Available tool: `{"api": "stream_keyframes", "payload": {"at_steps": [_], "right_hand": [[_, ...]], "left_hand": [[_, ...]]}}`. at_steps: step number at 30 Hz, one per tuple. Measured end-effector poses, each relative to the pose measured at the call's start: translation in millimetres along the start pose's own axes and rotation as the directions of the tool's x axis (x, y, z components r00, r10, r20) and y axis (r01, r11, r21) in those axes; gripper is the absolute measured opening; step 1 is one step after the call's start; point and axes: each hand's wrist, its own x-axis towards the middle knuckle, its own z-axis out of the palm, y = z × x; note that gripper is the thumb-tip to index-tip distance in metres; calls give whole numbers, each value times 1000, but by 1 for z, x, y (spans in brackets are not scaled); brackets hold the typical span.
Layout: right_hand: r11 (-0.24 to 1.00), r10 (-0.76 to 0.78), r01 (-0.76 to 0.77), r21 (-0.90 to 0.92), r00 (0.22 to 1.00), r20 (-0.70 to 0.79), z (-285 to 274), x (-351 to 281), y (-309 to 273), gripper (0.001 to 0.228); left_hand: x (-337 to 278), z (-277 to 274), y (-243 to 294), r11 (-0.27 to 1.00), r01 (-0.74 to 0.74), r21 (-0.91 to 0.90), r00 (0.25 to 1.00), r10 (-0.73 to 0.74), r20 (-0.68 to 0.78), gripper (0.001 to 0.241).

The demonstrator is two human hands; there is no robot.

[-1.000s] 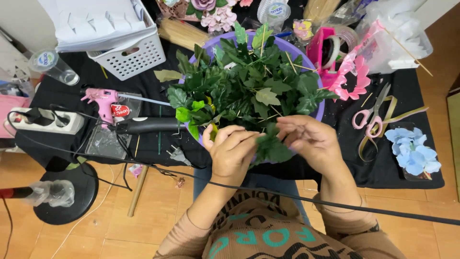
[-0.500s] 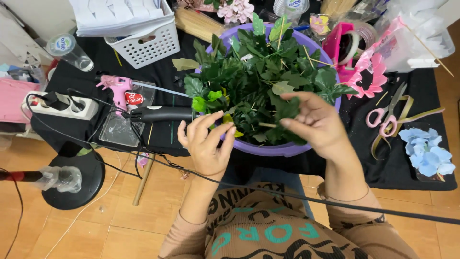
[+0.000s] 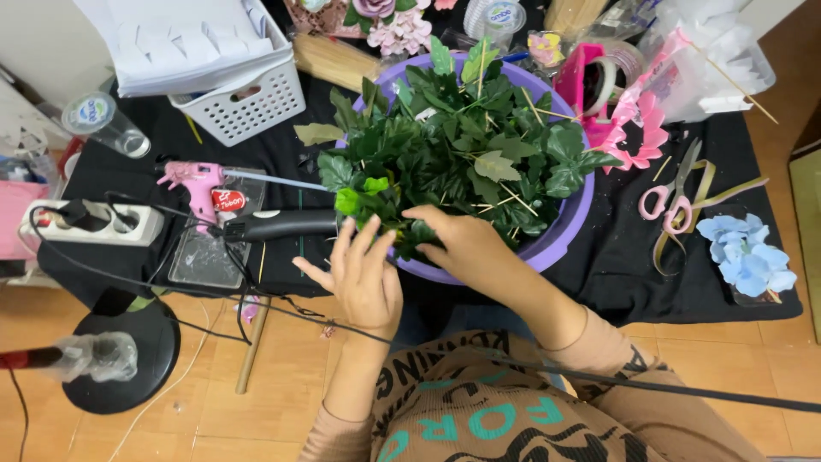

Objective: The person arranges artificial flowers and greenery in a purple plastic basin. They pick up a blue artificial flower and place it into a larger floral arrangement on the table, then continue to adjust the greenery within the basin.

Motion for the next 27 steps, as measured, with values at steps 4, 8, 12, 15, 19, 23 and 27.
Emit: {"api": "stream_keyframes", "payload": {"at_steps": [4,8,12,15,19,23,27], "right_hand": [[989,-33,35,-141,999,11,-3,-2,-5,55],[960,-225,268,85,912,-344,-22,-10,1,43],[960,9,90,266,937,-349,-66,-32,46,44],[938,93,95,334,859,-503,-92,-45,60,31],[975,186,-90,205,834,-520,-89,-49,68,15],[967,140,-211,-144,908,-394,-79,-45,62,14],[939,145,-220,-264,950,-276,-80,-41,70,19]], "left_hand": [[-5,0,1,981,-65,-184,998,66,0,22],[-9,-1,-7,976,-128,-178,987,143,74,11],[-7,-5,-5,975,-98,-201,991,114,72,14],[-5,-1,-1,961,-155,-228,987,159,-1,12],[1,4,26,869,-283,-406,947,320,26,18],[6,14,39,888,-304,-345,903,384,192,53],[2,14,23,954,-233,-186,884,288,367,71]]}}
